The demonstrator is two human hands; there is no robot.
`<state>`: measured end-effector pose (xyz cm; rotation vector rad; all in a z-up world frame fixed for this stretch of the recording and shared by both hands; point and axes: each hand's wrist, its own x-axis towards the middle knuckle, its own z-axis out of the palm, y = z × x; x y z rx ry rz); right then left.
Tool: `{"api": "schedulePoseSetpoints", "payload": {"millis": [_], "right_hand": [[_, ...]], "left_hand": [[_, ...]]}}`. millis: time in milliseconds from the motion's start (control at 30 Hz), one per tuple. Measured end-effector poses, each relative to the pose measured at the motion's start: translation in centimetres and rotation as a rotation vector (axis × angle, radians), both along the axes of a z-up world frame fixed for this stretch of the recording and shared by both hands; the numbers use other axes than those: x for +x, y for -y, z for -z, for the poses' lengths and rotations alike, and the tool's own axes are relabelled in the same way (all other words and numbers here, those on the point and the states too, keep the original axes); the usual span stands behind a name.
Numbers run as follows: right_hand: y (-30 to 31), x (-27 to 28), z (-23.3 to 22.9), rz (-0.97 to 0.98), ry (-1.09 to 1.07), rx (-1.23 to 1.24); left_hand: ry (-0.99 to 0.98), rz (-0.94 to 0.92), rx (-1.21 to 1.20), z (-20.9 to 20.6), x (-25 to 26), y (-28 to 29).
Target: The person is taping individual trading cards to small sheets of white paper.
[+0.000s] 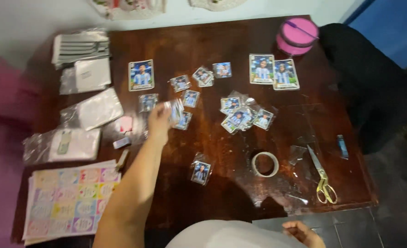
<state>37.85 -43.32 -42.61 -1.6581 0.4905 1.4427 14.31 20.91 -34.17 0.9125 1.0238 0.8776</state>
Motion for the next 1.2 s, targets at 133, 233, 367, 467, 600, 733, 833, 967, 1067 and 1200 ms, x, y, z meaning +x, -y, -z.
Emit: {"api": "schedulePoseSetpoints", "payload": {"millis": [133,233,367,467,600,733,833,967,1067,1200], "right_hand": [[2.9,0.6,-1.9,-0.229,0.256,0.189],[1.1,-0.8,-6.9,0.232,0.099,0.11],[-6.1,-4.0,-18.3,-0.515,0.731,0.074],[-11.2,-3.4,-19.8,-0.701,1.068,0.097],[-17.7,-3.5,-20.0,-0.861,1.504,0.299],[-22.5,-3.3,-18.6,-0.954,1.685,0.315],[-24.6,-3.5,-18.8,-1.01,1.769,0.286],[-26.3,-3.5,-18.0,-0.965,1.814,0.328],[-27.1,-3.0,-15.5,-0.935,1.752,0.274],[-26.7,-2.8,-14.3,-0.794,1.767,0.294]], "left_hand": [[0.059,-0.027,0.114,-2.5,6.1,-5.8],[-0.22,-0.126,0.104,-2.9,6.7,-7.1],[-0.543,-0.149,0.487,-0.3,3.1,-4.7],[-0.495,0.013,0.698,-1.3,1.0,-0.3],[-0.596,0.244,0.426,-7.9,-1.7,9.7],[-0.524,0.251,0.446,-7.2,-3.9,16.1],[-0.5,0.286,0.557,-7.0,-4.7,19.4],[-0.49,0.372,0.488,-7.6,-5.2,21.9],[-0.488,0.391,0.52,-8.5,-5.5,22.0],[-0.451,0.406,0.579,-10.9,-5.2,22.9]]}}
